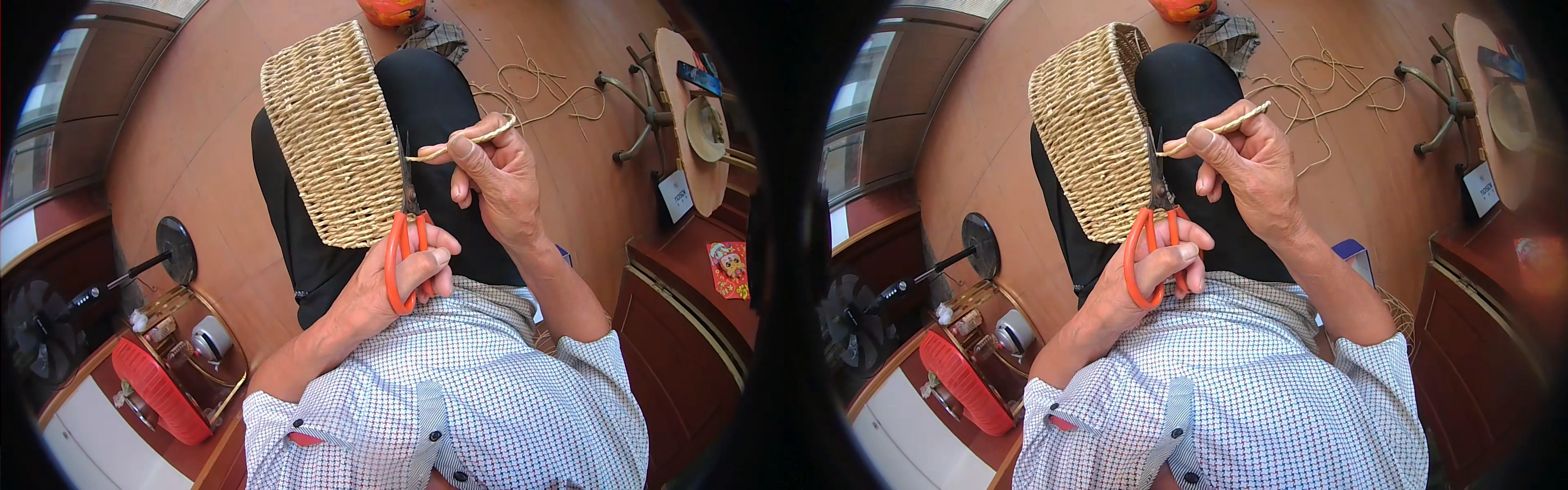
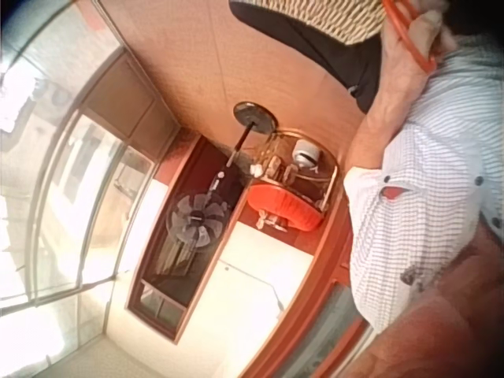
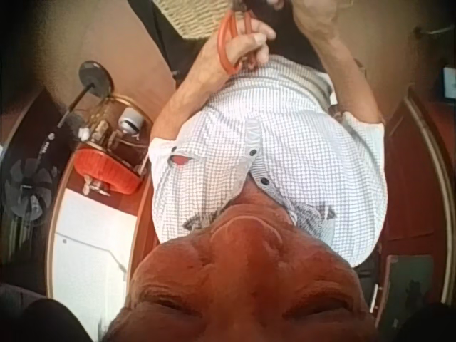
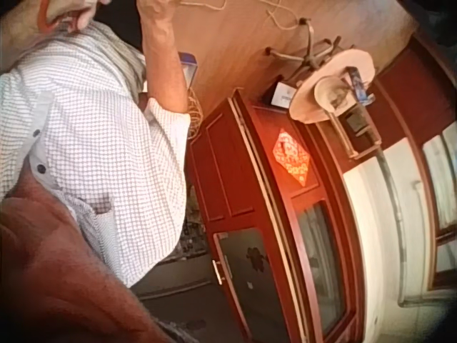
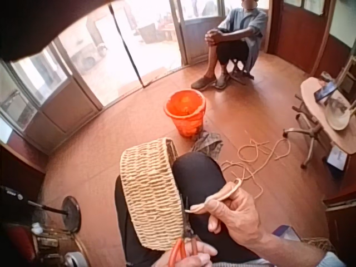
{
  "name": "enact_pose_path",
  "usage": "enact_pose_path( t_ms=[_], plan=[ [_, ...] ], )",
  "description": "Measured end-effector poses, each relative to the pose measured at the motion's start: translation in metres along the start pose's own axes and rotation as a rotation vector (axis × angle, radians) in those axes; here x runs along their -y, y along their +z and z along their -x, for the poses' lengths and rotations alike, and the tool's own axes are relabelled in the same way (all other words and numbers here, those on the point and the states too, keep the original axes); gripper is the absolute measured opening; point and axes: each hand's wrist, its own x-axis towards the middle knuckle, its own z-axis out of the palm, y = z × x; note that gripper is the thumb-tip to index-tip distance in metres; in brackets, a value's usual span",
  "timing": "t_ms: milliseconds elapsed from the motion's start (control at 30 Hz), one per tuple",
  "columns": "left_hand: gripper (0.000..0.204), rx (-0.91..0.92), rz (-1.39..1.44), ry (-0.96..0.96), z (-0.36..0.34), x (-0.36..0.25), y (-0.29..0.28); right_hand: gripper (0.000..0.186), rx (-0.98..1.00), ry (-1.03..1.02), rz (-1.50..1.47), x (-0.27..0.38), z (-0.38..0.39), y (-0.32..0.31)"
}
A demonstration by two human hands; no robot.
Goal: Weaving a basket using straw or wicker materials.
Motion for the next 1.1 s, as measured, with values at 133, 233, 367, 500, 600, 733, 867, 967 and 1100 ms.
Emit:
enact_pose_path(
  t_ms=[133,233,367,500,600,733,867,967,1100],
  plan=[
    [0.034,0.004,-0.021,-0.003,-0.001,0.002,-0.001,0.016,-0.006,0.015,-0.022,-0.001,-0.001,0.001],
    [0.035,0.013,-0.060,0.002,-0.002,0.003,0.000,0.015,-0.030,0.027,0.005,0.001,0.000,0.001],
    [0.029,-0.027,-0.031,0.028,0.001,0.009,-0.002,0.016,-0.040,0.050,0.020,0.007,-0.001,0.002],
    [0.028,0.025,-0.083,0.031,0.009,-0.001,0.004,0.015,-0.053,-0.049,0.028,0.030,-0.008,-0.012],
    [0.025,0.007,-0.085,0.149,0.022,-0.004,-0.008,0.011,-0.203,-0.099,0.185,0.053,-0.009,-0.041],
    [0.024,-0.239,-0.162,0.569,0.034,-0.011,-0.068,0.018,-0.372,-0.029,0.616,0.058,0.002,-0.138],
    [0.025,-0.698,-0.263,0.576,0.041,-0.020,-0.121,0.030,-0.343,0.490,1.626,0.026,0.058,-0.252],
    [0.024,-0.905,-0.403,0.421,0.037,0.010,-0.189,0.034,-0.327,0.505,1.712,0.013,0.083,-0.246],
    [0.016,-0.750,-0.441,0.167,-0.002,0.130,-0.321,0.034,-0.468,0.337,0.768,0.019,0.056,-0.146]
  ],
)
